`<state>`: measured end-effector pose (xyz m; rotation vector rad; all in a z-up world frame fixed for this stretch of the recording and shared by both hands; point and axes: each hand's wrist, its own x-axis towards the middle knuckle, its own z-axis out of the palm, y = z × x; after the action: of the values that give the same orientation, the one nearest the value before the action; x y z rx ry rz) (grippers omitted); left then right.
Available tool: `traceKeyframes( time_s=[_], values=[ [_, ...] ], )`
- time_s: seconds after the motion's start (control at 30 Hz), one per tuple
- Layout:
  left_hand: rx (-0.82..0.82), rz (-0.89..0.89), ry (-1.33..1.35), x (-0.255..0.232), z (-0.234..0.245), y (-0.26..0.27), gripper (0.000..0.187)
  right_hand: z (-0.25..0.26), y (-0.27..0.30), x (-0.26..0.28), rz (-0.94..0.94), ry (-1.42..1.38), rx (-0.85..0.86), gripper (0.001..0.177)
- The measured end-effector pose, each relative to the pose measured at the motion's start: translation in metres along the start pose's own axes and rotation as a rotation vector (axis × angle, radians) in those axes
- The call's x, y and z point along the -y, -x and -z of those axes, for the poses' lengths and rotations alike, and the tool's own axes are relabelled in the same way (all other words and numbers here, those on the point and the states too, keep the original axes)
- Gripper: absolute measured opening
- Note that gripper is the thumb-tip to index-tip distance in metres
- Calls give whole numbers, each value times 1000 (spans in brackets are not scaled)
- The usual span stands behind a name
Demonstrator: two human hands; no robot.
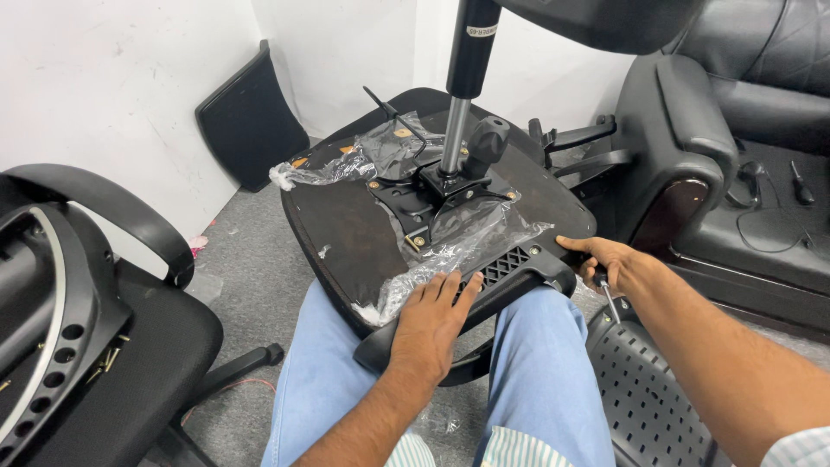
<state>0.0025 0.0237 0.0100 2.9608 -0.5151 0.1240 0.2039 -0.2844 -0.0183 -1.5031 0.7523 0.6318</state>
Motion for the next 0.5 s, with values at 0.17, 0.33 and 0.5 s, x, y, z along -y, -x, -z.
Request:
traceKeyframes(
  time_s=[0.17,0.33,0.5],
  values=[
    [-213,-41,58,10,-7,5,91,-2,4,1,-7,-22,-20,43],
    [-108,-16,132,15,2,6,92,-12,15,-3,23,-15,-80,43],
    [-78,-30,174,27,8,12,92,-17,20,-9,4,-53,-62,42]
  ],
)
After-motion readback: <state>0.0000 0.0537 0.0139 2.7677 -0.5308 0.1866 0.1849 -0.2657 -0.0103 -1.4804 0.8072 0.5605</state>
